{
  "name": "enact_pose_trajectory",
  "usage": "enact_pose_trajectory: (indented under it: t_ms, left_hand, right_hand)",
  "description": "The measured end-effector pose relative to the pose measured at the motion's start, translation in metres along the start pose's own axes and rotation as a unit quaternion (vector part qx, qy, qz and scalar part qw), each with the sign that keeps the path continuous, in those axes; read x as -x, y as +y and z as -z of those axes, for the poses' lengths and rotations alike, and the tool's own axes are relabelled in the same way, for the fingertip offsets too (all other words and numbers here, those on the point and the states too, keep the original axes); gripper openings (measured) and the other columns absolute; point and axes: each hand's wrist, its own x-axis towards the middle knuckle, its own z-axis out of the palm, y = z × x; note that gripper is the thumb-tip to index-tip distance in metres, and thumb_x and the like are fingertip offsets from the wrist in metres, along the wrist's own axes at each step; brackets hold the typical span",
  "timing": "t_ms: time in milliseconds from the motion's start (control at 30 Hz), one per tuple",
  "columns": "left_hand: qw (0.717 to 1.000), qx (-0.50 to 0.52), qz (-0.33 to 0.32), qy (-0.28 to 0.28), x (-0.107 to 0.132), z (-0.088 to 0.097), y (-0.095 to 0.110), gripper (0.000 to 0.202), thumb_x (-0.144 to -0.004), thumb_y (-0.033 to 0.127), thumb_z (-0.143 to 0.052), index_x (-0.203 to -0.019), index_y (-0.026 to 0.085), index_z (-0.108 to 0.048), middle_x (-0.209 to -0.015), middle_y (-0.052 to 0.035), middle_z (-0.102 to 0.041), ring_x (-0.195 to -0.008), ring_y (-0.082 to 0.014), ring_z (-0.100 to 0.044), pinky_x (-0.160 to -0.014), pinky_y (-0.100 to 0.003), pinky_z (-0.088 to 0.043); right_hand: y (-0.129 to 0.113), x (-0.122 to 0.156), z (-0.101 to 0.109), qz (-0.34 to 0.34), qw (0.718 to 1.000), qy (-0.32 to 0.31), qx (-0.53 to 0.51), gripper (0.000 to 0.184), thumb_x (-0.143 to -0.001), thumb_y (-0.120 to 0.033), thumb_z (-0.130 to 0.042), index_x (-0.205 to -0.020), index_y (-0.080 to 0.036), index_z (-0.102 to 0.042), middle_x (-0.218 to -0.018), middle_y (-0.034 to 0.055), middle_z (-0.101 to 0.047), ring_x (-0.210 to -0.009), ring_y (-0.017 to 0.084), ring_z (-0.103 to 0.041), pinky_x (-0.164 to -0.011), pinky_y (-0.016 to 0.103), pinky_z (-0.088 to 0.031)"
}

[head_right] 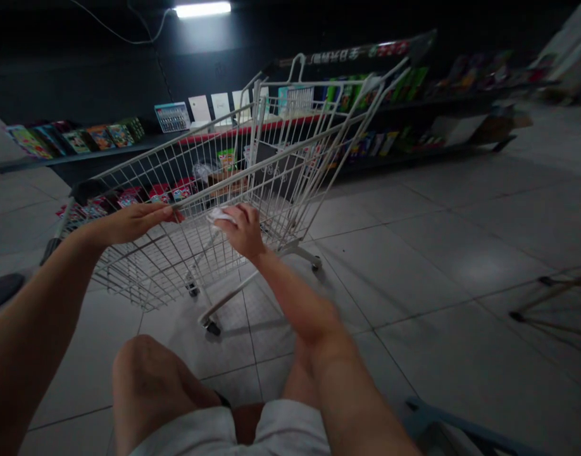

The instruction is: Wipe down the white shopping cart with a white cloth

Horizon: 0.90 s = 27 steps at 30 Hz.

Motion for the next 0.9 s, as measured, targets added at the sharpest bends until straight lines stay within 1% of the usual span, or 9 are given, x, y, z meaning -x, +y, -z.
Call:
enact_pose_trajectory:
  t_ms: [100, 200, 300, 367, 500, 633, 700, 767, 900]
  left_hand:
    - [1.000, -0.009, 0.001, -0.006, 0.001, -0.001, 0.003, 0.057, -0.089, 0.065, -0.038, -0.109, 0.019, -0.066, -0.113, -0.0079, -0.069, -0.110, -0.0236, -0.060, -0.105, -0.038, -0.042]
    - [1.000, -0.022, 0.000, -0.007, 0.001, 0.000, 0.003, 0.057, -0.090, 0.063, -0.037, -0.108, 0.018, -0.066, -0.114, -0.0089, -0.069, -0.110, -0.0230, -0.061, -0.105, -0.037, -0.042]
    - [0.999, -0.034, -0.005, -0.010, 0.001, 0.001, 0.001, 0.059, -0.089, 0.064, -0.035, -0.108, 0.017, -0.066, -0.114, -0.0095, -0.069, -0.110, -0.0225, -0.062, -0.105, -0.037, -0.043]
    - [0.999, -0.035, 0.003, -0.013, 0.002, 0.002, 0.001, 0.061, -0.089, 0.064, -0.035, -0.111, 0.017, -0.065, -0.113, -0.0100, -0.070, -0.106, -0.0218, -0.063, -0.101, -0.037, -0.045]
    - [0.999, -0.022, 0.020, -0.021, 0.006, 0.002, 0.004, 0.060, -0.089, 0.064, -0.036, -0.115, 0.016, -0.062, -0.110, -0.0095, -0.071, -0.102, -0.0212, -0.064, -0.093, -0.035, -0.049]
    - [0.999, -0.013, 0.005, -0.040, 0.009, 0.000, 0.006, 0.059, -0.079, 0.063, -0.057, -0.118, 0.019, -0.059, -0.110, -0.0065, -0.070, -0.099, -0.0207, -0.066, -0.086, -0.031, -0.051]
    - [0.998, -0.048, 0.000, -0.033, 0.010, 0.000, 0.007, 0.056, -0.074, 0.060, -0.063, -0.110, 0.017, -0.062, -0.102, -0.0064, -0.071, -0.091, -0.0206, -0.066, -0.079, -0.030, -0.051]
    - [0.996, -0.089, -0.003, -0.021, 0.010, -0.002, 0.010, 0.049, -0.073, 0.058, -0.062, -0.098, 0.016, -0.063, -0.093, -0.0057, -0.071, -0.083, -0.0196, -0.065, -0.074, -0.030, -0.049]
    - [0.989, -0.150, -0.011, -0.003, 0.012, -0.005, 0.014, 0.030, -0.072, 0.045, -0.058, -0.082, 0.017, -0.062, -0.080, -0.0034, -0.069, -0.077, -0.0179, -0.063, -0.069, -0.028, -0.046]
  right_hand:
    - [-0.042, 0.031, -0.029, -0.073, 0.996, 0.039, 0.013, 0.017, -0.092, -0.031, -0.057, -0.097, -0.028, -0.073, -0.114, 0.0080, -0.057, -0.114, 0.025, -0.045, -0.098, 0.045, -0.043]
    - [-0.081, 0.084, -0.047, -0.031, 0.997, -0.065, -0.002, 0.014, -0.090, -0.027, -0.060, -0.086, -0.028, -0.073, -0.103, 0.0053, -0.061, -0.107, 0.022, -0.046, -0.090, 0.040, -0.042]
    - [-0.093, 0.123, -0.039, 0.029, 0.989, -0.141, -0.021, 0.016, -0.089, -0.019, -0.062, -0.079, -0.027, -0.071, -0.098, 0.0000, -0.063, -0.099, 0.016, -0.048, -0.091, 0.035, -0.042]
    - [-0.081, 0.125, -0.024, 0.079, 0.978, -0.191, -0.024, 0.019, -0.089, -0.012, -0.059, -0.083, -0.027, -0.069, -0.101, -0.0020, -0.064, -0.100, 0.014, -0.049, -0.099, 0.035, -0.041]
    - [-0.020, 0.052, 0.010, 0.187, 0.960, -0.209, -0.001, 0.013, -0.093, -0.024, -0.057, -0.091, -0.031, -0.068, -0.107, -0.0030, -0.064, -0.106, 0.016, -0.049, -0.100, 0.038, -0.043]
    - [0.026, -0.065, 0.047, 0.016, 0.995, -0.041, 0.084, 0.021, -0.093, -0.028, -0.052, -0.110, -0.029, -0.066, -0.119, 0.0038, -0.055, -0.124, 0.026, -0.044, -0.105, 0.051, -0.041]
    - [0.016, -0.103, 0.061, -0.060, 0.993, -0.002, 0.102, 0.029, -0.092, -0.023, -0.049, -0.116, -0.025, -0.064, -0.120, 0.0069, -0.053, -0.125, 0.030, -0.043, -0.104, 0.056, -0.039]
    - [-0.019, -0.119, 0.065, -0.080, 0.992, -0.014, 0.092, 0.030, -0.090, -0.019, -0.048, -0.115, -0.023, -0.065, -0.116, 0.0076, -0.054, -0.119, 0.029, -0.045, -0.101, 0.054, -0.040]
    - [-0.102, -0.117, 0.055, 0.020, 0.990, -0.136, 0.025, 0.026, -0.087, -0.019, -0.053, -0.108, -0.024, -0.067, -0.104, 0.0045, -0.060, -0.108, 0.024, -0.047, -0.095, 0.044, -0.040]
